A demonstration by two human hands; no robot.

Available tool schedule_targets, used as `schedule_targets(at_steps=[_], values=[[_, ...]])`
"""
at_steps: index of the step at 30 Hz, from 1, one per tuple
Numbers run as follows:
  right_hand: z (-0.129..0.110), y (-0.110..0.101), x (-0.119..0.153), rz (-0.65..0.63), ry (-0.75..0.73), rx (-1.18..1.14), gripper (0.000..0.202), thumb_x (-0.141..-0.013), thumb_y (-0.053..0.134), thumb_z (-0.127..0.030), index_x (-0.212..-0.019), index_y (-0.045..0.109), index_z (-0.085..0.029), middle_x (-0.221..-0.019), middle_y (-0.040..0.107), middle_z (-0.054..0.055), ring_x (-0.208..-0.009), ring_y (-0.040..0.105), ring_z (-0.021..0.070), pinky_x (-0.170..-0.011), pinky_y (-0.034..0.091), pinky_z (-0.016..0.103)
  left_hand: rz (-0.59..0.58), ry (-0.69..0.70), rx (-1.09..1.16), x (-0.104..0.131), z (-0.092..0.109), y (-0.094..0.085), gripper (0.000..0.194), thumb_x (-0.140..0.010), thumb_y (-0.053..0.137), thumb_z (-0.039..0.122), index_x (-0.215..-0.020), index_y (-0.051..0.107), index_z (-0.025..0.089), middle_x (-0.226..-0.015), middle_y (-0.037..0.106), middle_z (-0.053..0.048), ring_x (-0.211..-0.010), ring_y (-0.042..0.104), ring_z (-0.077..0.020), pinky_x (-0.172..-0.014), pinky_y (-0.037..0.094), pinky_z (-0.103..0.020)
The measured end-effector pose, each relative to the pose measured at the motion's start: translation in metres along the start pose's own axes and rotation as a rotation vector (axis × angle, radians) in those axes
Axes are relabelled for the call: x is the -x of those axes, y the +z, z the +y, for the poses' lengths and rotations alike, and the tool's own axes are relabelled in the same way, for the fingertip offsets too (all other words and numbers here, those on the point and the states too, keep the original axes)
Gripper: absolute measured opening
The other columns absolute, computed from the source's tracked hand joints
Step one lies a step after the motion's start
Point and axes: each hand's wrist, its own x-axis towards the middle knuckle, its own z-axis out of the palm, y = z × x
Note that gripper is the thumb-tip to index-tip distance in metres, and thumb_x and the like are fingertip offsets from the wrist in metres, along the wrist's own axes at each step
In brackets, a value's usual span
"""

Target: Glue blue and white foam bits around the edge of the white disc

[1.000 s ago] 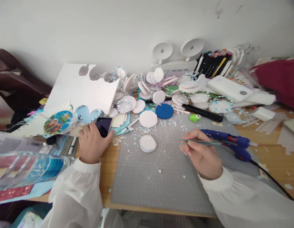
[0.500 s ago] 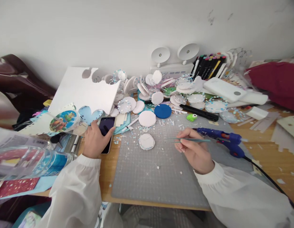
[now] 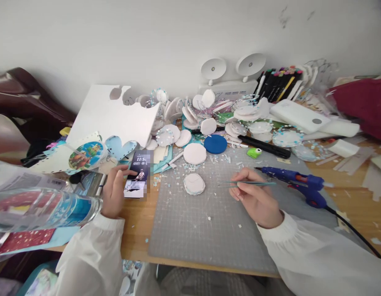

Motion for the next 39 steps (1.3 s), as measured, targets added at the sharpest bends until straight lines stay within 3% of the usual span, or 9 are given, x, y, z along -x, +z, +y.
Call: schedule_targets(at_steps=[3, 5, 10, 15, 21, 27, 34, 39], values=[[0.001, 0.000, 0.000, -0.004, 0.011, -0.009, 0.005, -0.076, 0.062, -0.024, -0.074, 0.061, -0.020, -0.055, 0.050, -0.002, -0.049, 0.043, 0.0101, -0.048, 0.030, 0.027, -0.088, 0.004, 0.008, -0.004, -0.003, 0.003, 0.042, -0.097, 0.029, 0.046, -0.118, 0.054, 0.019, -0.120, 0.064, -0.009, -0.124, 0.048, -0.0259, -0.110, 0.029, -0.045], [0.001, 0.000, 0.000, -0.008, 0.016, -0.011, 0.005, -0.076, 0.062, -0.024, -0.074, 0.061, -0.020, -0.055, 0.049, -0.002, -0.049, 0.043, 0.0099, -0.048, 0.029, 0.027, -0.103, 0.011, 0.019, -0.003, -0.001, 0.003, 0.045, -0.097, 0.028, 0.047, -0.125, 0.048, 0.019, -0.124, 0.062, -0.011, -0.127, 0.047, -0.0254, -0.110, 0.028, -0.046], [0.001, 0.000, 0.000, -0.015, 0.017, -0.012, 0.005, -0.077, 0.062, -0.024, -0.075, 0.061, -0.020, -0.054, 0.048, -0.003, -0.050, 0.043, 0.0098, -0.049, 0.030, 0.027, -0.058, 0.027, 0.101, 0.001, 0.004, -0.001, 0.044, -0.097, 0.025, 0.046, -0.119, 0.050, 0.016, -0.102, 0.071, -0.011, -0.119, 0.053, -0.0261, -0.109, 0.028, -0.049], [0.003, -0.001, 0.001, -0.027, 0.029, -0.024, 0.004, -0.078, 0.061, -0.023, -0.076, 0.061, -0.020, -0.055, 0.049, -0.003, -0.050, 0.043, 0.0094, -0.049, 0.030, 0.026, -0.151, 0.056, 0.023, 0.004, 0.004, -0.006, 0.045, -0.095, 0.030, 0.048, -0.118, 0.052, 0.017, -0.102, 0.071, -0.010, -0.112, 0.058, -0.0279, -0.106, 0.031, -0.048], [0.001, -0.001, 0.000, -0.016, 0.026, -0.021, 0.004, -0.077, 0.061, -0.023, -0.076, 0.062, -0.020, -0.054, 0.049, -0.003, -0.050, 0.044, 0.0096, -0.048, 0.030, 0.026, -0.004, 0.173, 0.017, 0.016, 0.006, -0.012, 0.039, -0.095, 0.030, 0.043, -0.112, 0.055, 0.019, -0.094, 0.071, -0.007, -0.093, 0.066, -0.0253, -0.097, 0.039, -0.046], [0.001, 0.000, 0.000, -0.011, 0.045, -0.022, 0.003, -0.077, 0.062, -0.023, -0.075, 0.062, -0.020, -0.054, 0.049, -0.003, -0.049, 0.044, 0.0094, -0.048, 0.029, 0.026, -0.056, 0.226, -0.191, 0.027, -0.006, -0.020, 0.042, -0.095, 0.029, 0.042, -0.111, 0.058, 0.017, -0.077, 0.073, -0.009, -0.104, 0.058, -0.0306, -0.097, 0.035, -0.050], [-0.001, -0.001, 0.002, -0.003, 0.047, -0.022, 0.004, -0.077, 0.062, -0.023, -0.075, 0.062, -0.020, -0.053, 0.049, -0.003, -0.049, 0.044, 0.0093, -0.048, 0.029, 0.026, -0.065, 0.273, -0.222, 0.023, -0.008, -0.022, 0.037, -0.094, 0.031, 0.038, -0.111, 0.057, 0.018, -0.082, 0.073, -0.009, -0.105, 0.056, -0.0305, -0.096, 0.035, -0.050], [0.000, 0.001, 0.000, 0.016, 0.055, -0.016, 0.004, -0.075, 0.062, -0.023, -0.074, 0.062, -0.020, -0.053, 0.049, -0.003, -0.048, 0.043, 0.0094, -0.048, 0.029, 0.027, -0.224, 0.280, -0.226, 0.013, 0.000, -0.016, 0.039, -0.094, 0.028, 0.040, -0.119, 0.049, 0.019, -0.103, 0.072, -0.008, -0.105, 0.057, -0.0284, -0.095, 0.034, -0.047]])
